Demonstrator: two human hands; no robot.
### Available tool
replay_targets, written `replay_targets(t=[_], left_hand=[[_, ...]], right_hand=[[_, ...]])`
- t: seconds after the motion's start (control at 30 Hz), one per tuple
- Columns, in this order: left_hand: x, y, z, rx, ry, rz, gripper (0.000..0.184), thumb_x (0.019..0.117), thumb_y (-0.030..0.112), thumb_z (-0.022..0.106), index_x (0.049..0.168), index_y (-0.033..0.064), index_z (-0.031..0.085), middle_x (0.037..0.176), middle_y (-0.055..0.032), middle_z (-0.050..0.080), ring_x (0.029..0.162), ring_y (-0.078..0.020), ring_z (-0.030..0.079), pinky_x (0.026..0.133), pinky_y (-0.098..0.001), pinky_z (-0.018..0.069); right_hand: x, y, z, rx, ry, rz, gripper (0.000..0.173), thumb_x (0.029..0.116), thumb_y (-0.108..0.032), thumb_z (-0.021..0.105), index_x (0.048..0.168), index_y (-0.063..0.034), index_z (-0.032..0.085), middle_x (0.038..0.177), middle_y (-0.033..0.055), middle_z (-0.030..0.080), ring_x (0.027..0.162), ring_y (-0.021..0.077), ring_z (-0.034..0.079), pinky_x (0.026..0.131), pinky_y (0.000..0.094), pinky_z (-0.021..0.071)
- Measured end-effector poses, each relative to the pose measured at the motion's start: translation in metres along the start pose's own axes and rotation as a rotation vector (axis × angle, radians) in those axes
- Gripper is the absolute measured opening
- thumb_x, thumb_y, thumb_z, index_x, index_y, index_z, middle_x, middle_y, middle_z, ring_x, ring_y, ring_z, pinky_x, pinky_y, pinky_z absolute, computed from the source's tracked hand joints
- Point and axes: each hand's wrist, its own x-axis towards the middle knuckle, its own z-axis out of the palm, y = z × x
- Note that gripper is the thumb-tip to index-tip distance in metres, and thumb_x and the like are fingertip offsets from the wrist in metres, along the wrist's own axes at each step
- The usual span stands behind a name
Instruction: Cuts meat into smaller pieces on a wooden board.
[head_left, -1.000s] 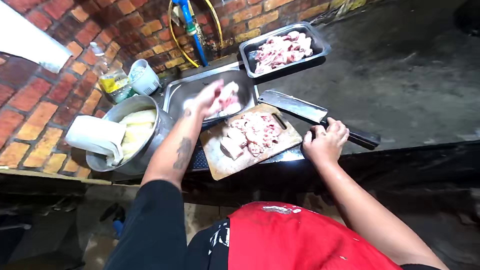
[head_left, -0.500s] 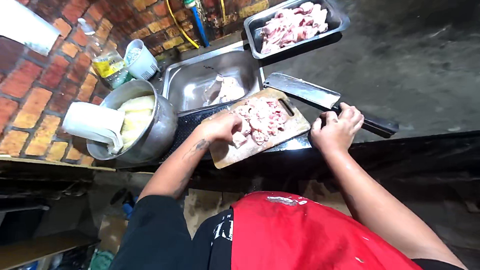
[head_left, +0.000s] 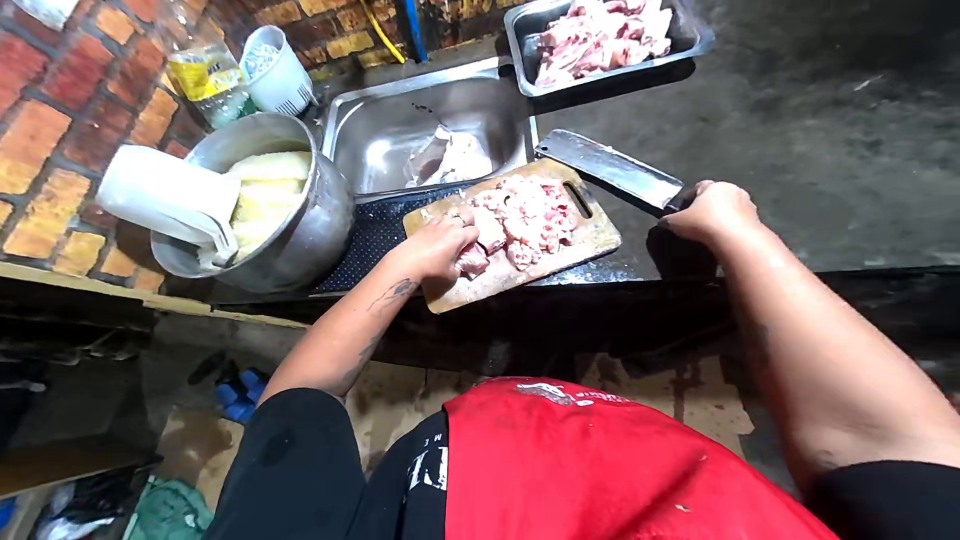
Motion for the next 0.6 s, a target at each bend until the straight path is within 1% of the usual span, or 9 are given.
replay_targets(t=[0.07,0.17,0.23,0.27,0.3,0.4,0.47,0.53,0.6], left_hand=[[-0.008,-0.003,-0.001,-0.033,0.013,0.026,0.033,0.0712,0.018,0.086,0.096,0.0031,0.069,0.113,-0.0167,0.068,0.110,-0.0356,0.065,0.095,-0.0544,0.0528],[-0.024,-0.003,0.002,-0.179,0.041,-0.062,0.037,0.0686,0.015,0.086,0.094,0.0019,0.063,0.091,-0.0156,0.067,0.087,-0.0331,0.068,0.078,-0.0539,0.0550],[-0.033,-0.001,0.008,-0.316,0.090,-0.158,0.051,0.0699,0.012,0.089,0.112,0.0005,0.062,0.098,-0.0179,0.068,0.092,-0.0343,0.068,0.083,-0.0548,0.0560],[-0.036,0.000,0.012,-0.364,0.127,-0.201,0.059,0.0720,0.011,0.089,0.122,-0.0001,0.061,0.105,-0.0201,0.069,0.098,-0.0359,0.069,0.089,-0.0557,0.0557],[-0.037,0.001,0.018,-0.375,0.181,-0.242,0.060,0.0732,0.013,0.089,0.125,0.0002,0.061,0.108,-0.0209,0.069,0.101,-0.0364,0.068,0.092,-0.0553,0.0552],[-0.042,0.012,0.037,-0.289,0.459,-0.338,0.044,0.0753,0.017,0.088,0.110,-0.0015,0.069,0.110,-0.0221,0.069,0.105,-0.0382,0.067,0.094,-0.0541,0.0548],[-0.045,0.020,0.055,-0.212,0.673,-0.353,0.043,0.0765,0.021,0.090,0.109,-0.0010,0.071,0.110,-0.0229,0.068,0.108,-0.0400,0.067,0.094,-0.0542,0.0556],[-0.050,0.026,0.070,-0.242,0.739,-0.330,0.048,0.0766,0.029,0.091,0.111,0.0011,0.073,0.115,-0.0211,0.069,0.113,-0.0385,0.066,0.097,-0.0538,0.0545],[-0.055,0.028,0.081,-0.287,0.766,-0.273,0.048,0.0774,0.031,0.090,0.111,0.0017,0.073,0.116,-0.0196,0.070,0.115,-0.0369,0.065,0.100,-0.0513,0.0537]], right_hand=[[0.005,0.002,-0.001,-0.027,-0.025,-0.005,0.051,0.0834,-0.029,0.083,0.113,0.0079,0.065,0.115,0.0389,0.063,0.114,0.0575,0.060,0.089,0.0776,0.0443],[0.005,0.002,-0.003,-0.061,-0.030,-0.031,0.052,0.0840,-0.030,0.083,0.110,0.0102,0.064,0.112,0.0395,0.063,0.112,0.0570,0.060,0.088,0.0771,0.0445],[0.005,0.004,-0.005,-0.025,-0.003,-0.055,0.054,0.0825,-0.026,0.084,0.115,0.0113,0.061,0.112,0.0411,0.062,0.111,0.0585,0.060,0.087,0.0778,0.0443],[0.004,0.005,-0.007,0.026,0.009,-0.062,0.060,0.0810,-0.022,0.085,0.124,0.0097,0.057,0.114,0.0417,0.061,0.112,0.0594,0.059,0.087,0.0788,0.0435],[0.003,0.006,-0.010,0.092,0.016,-0.064,0.065,0.0805,-0.016,0.085,0.132,0.0067,0.053,0.116,0.0424,0.060,0.113,0.0607,0.057,0.088,0.0800,0.0419],[-0.008,0.005,-0.026,0.212,0.044,-0.070,0.064,0.0845,-0.010,0.082,0.140,0.0008,0.051,0.116,0.0433,0.059,0.109,0.0626,0.056,0.087,0.0809,0.0402],[-0.029,-0.002,-0.036,0.271,0.056,-0.076,0.058,0.0893,-0.010,0.077,0.139,-0.0004,0.050,0.110,0.0383,0.061,0.095,0.0547,0.062,0.082,0.0742,0.0469],[-0.059,-0.012,-0.040,0.383,0.071,-0.094,0.055,0.0947,-0.017,0.075,0.140,-0.0028,0.048,0.100,0.0263,0.063,0.075,0.0336,0.063,0.072,0.0548,0.0539],[-0.088,-0.024,-0.031,0.562,0.064,-0.148,0.052,0.0992,-0.027,0.071,0.139,-0.0067,0.045,0.088,0.0110,0.061,0.061,0.0140,0.059,0.061,0.0348,0.0554]])
